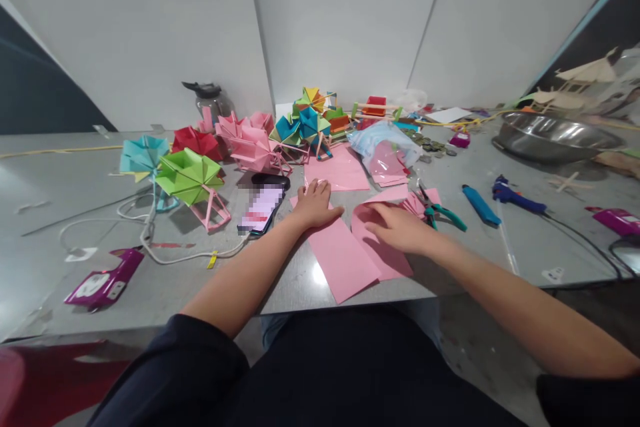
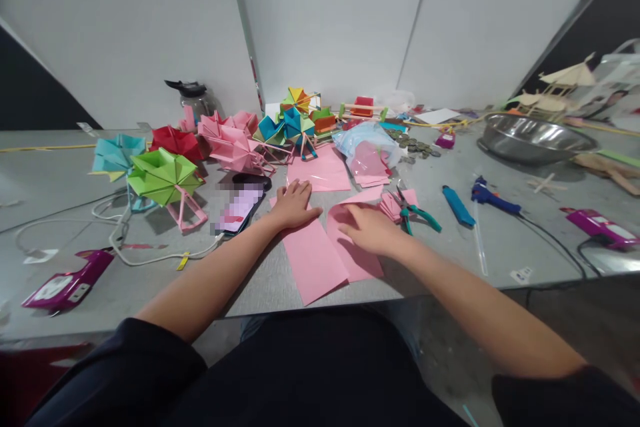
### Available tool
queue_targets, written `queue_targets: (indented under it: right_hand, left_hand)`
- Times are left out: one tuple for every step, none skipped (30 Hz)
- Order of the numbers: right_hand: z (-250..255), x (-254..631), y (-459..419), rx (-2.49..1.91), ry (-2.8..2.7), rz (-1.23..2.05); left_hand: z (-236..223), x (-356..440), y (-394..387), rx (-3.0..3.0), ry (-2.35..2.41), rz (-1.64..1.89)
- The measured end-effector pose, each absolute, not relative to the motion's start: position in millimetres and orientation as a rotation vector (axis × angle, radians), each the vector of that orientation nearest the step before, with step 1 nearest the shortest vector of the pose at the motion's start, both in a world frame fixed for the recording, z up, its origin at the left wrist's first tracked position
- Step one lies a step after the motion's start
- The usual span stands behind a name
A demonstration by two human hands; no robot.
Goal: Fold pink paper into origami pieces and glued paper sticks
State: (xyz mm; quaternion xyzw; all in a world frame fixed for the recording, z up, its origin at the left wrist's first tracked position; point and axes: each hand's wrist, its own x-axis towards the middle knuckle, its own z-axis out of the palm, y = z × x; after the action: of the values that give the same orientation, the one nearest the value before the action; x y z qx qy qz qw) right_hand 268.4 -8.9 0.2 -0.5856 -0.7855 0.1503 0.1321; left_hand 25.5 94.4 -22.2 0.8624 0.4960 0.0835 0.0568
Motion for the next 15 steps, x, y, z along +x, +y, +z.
queue_targets:
  right_hand:
    - [-5, 261, 1, -1.679, -2.305, 0.308]
    - [-11, 254, 10, -1.638, -2.329, 0.214]
    - [-18, 248, 18, -1.594, -2.353, 0.174]
    - [-24, 245, 24, -1.562, -2.366, 0.167]
    - [-30, 242, 28, -1.538, -2.376, 0.176]
    - [-34, 242, 30, -1.521, -2.383, 0.194]
    - [-37, 243, 31, -1.505, -2.388, 0.208]
    - [-39, 244, 30, -1.487, -2.396, 0.216]
    - [-39, 247, 29, -1.466, -2.404, 0.22]
    - [-39, 249, 27, -1.445, -2.411, 0.222]
    - [-38, 252, 26, -1.427, -2.416, 0.222]
    - [-37, 254, 25, -1.411, -2.422, 0.221]
    - [-36, 255, 24, -1.396, -2.427, 0.218]
    - [-35, 256, 24, -1.378, -2.433, 0.217]
    - [-34, 257, 24, -1.359, -2.44, 0.216]
  left_hand:
    - [-22, 25, 94, 2.616, 1.502, 0.262]
    - [-22, 25, 94, 2.615, 1.5, 0.27]
    - [-22, 25, 94, 2.613, 1.498, 0.281]
    - [-23, 25, 94, 2.61, 1.494, 0.295]
    - [-24, 25, 94, 2.607, 1.489, 0.313]
    - [-25, 24, 95, 2.604, 1.479, 0.336]
    - [-27, 24, 95, 2.602, 1.463, 0.362]
    - [-29, 24, 96, 2.599, 1.441, 0.393]
    - [-32, 24, 97, 2.595, 1.414, 0.428]
    - [-34, 24, 99, 2.589, 1.384, 0.466]
    - [-37, 24, 101, 2.581, 1.35, 0.51]
    - [-39, 24, 102, 2.571, 1.315, 0.56]
    - [-41, 24, 104, 2.559, 1.278, 0.614]
    - [-43, 24, 106, 2.543, 1.242, 0.673]
    - [-44, 23, 108, 2.524, 1.208, 0.732]
